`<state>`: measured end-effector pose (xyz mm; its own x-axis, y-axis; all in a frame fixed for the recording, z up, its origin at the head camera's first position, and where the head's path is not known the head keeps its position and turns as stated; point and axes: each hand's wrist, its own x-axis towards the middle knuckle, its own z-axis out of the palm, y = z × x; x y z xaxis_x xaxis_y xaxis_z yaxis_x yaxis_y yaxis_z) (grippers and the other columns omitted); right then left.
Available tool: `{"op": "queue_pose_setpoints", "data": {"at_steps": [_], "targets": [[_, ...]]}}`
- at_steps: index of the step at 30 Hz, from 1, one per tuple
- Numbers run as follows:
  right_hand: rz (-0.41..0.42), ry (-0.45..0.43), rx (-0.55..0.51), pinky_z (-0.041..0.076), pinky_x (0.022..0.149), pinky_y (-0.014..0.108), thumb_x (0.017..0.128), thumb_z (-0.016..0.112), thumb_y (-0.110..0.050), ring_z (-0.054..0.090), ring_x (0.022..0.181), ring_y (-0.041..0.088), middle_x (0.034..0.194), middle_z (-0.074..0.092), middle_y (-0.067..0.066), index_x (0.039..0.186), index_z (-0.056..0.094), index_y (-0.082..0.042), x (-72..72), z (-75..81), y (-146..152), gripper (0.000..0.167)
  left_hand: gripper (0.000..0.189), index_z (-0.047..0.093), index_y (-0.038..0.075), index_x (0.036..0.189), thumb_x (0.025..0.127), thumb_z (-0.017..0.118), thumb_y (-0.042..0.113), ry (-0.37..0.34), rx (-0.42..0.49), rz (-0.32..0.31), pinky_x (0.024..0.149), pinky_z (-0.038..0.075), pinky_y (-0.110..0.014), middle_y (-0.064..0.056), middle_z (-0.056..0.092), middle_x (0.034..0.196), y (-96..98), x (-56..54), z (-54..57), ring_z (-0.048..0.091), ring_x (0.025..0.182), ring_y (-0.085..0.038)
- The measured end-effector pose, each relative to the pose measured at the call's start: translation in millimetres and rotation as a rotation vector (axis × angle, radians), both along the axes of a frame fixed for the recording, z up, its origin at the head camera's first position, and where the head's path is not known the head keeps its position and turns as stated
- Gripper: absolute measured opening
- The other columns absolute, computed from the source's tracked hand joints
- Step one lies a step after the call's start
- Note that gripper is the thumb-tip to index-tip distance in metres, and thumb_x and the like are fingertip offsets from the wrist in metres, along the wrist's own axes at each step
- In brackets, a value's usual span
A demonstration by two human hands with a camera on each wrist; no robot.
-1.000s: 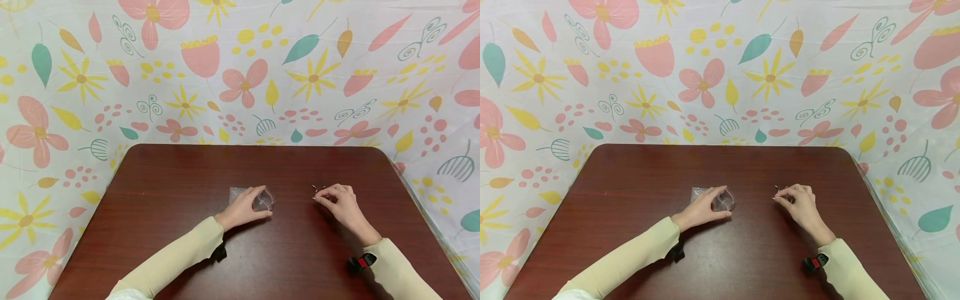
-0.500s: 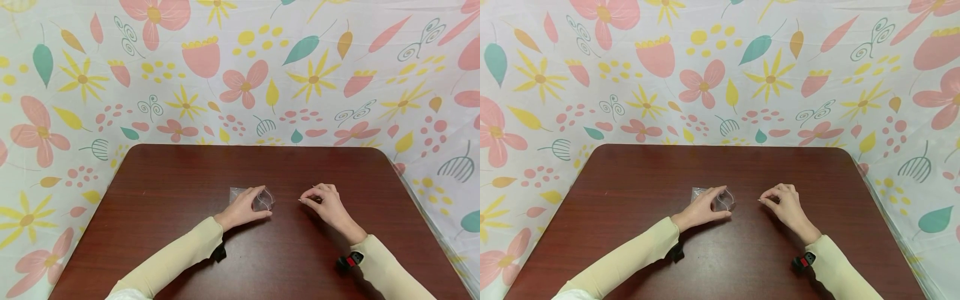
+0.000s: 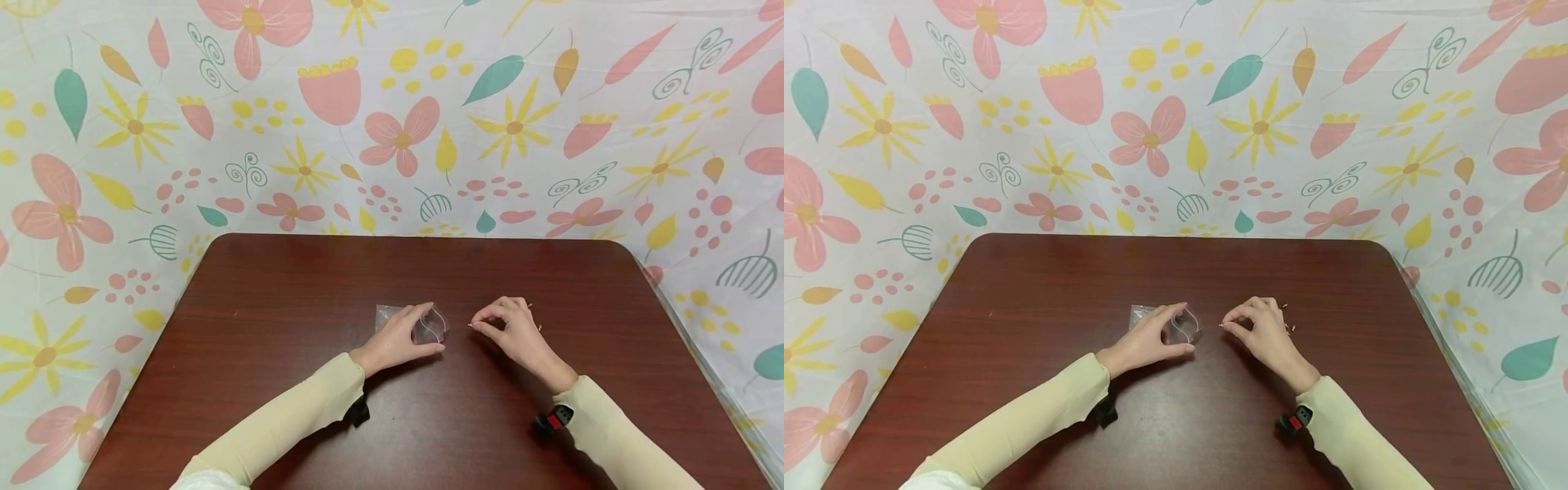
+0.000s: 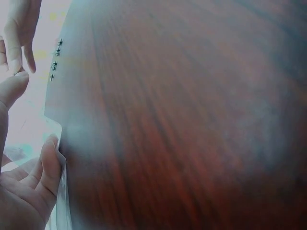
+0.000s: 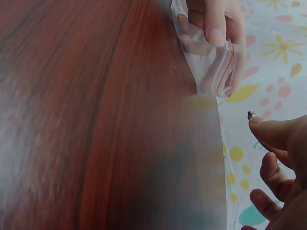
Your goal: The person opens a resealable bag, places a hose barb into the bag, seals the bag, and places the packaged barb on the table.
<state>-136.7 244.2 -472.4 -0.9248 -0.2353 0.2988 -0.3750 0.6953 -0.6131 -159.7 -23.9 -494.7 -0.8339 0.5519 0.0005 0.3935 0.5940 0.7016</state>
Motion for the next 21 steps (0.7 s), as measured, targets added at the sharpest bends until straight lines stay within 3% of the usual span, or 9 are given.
{"op": "queue_pose_setpoints", "data": {"at_steps": [10,21], "targets": [[0.039,-0.007,0.01,0.033,0.092,0.049,0.085,0.086,-0.009,0.049,0.104,0.032,0.084,0.061,-0.004,0.086,0.079,-0.019,-8.9,-7.1,-19.2,0.012,0.088,0.041,0.016,0.161,0.09,0.078,0.052,0.0,-0.004,-0.002,0.1,0.052,-0.036,-0.009,0.057,0.144,0.6,0.6,-0.5,0.06,0.122,-0.021],[0.064,-0.014,0.021,0.038,0.087,0.045,0.088,0.083,-0.009,0.05,0.101,0.032,0.084,0.06,-0.002,0.089,0.078,-0.016,-12.4,-14.1,-30.8,0.009,0.088,0.042,0.014,0.159,0.09,0.079,0.052,0.031,0.0,-0.002,0.093,0.054,-0.034,-0.011,0.06,0.138,0.9,1.3,-1.4,0.063,0.113,-0.021]]}}
